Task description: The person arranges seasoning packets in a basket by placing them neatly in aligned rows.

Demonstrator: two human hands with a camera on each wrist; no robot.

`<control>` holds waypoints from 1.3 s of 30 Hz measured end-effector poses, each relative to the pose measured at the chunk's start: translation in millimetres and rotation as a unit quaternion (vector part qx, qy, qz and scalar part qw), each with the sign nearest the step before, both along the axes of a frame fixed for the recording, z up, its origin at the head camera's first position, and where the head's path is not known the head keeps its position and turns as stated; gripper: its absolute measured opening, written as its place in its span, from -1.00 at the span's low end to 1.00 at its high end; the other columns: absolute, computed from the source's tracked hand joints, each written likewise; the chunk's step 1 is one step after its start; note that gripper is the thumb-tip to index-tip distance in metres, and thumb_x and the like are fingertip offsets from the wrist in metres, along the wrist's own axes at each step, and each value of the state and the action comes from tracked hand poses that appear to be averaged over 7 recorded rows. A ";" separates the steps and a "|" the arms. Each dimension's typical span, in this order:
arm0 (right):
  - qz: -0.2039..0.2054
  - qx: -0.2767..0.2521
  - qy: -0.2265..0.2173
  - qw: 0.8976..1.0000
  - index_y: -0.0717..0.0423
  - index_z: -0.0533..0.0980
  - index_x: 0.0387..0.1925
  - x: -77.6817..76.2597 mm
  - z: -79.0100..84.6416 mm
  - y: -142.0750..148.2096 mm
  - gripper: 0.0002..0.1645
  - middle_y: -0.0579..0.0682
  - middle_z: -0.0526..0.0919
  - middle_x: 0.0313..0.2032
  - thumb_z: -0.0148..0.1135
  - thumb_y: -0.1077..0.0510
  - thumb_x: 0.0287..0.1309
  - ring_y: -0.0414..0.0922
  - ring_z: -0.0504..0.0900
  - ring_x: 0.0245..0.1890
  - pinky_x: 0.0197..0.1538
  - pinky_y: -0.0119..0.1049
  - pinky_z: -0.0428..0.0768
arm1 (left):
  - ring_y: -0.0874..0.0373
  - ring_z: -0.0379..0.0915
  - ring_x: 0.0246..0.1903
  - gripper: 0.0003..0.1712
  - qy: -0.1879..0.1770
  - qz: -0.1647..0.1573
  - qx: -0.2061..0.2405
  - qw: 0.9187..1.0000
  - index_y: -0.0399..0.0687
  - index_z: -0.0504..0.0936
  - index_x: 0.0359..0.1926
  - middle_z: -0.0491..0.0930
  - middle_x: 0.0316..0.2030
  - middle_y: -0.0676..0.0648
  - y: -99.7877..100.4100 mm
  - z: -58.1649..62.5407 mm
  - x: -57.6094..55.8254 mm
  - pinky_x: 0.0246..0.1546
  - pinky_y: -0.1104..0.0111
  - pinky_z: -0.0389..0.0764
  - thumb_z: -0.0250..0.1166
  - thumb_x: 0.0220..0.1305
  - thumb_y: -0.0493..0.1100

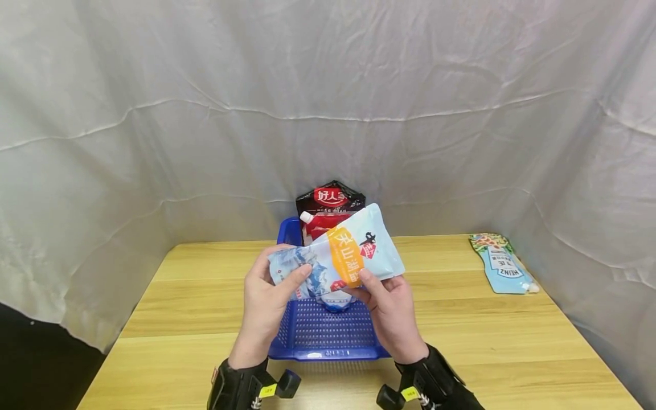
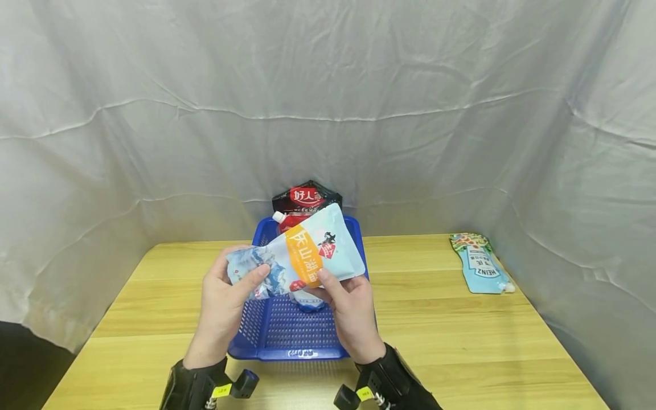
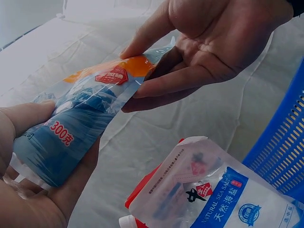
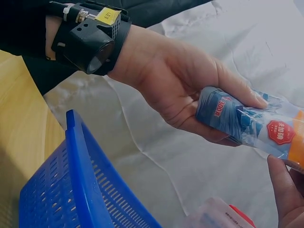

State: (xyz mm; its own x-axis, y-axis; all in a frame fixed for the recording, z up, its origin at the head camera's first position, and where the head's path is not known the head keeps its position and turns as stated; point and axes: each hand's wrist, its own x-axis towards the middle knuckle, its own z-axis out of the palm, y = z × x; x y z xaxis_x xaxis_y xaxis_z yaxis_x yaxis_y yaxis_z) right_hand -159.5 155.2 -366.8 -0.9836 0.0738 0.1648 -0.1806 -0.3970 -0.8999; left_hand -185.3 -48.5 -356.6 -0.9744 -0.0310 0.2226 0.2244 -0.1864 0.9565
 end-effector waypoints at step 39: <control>-0.006 0.184 0.030 0.983 0.37 0.47 0.26 -2.4 15.7 31.1 -0.52 -0.04 0.77 -0.02 0.30 0.33 0.37 -0.08 0.79 -0.07 -0.06 -0.17 0.78 | 0.04 0.69 -0.19 -0.59 0.026 -0.158 -0.174 0.972 -0.09 0.66 0.18 0.71 -0.01 -0.18 -18.4 2.9 -1.4 -0.26 0.24 0.79 0.45 0.33 -0.22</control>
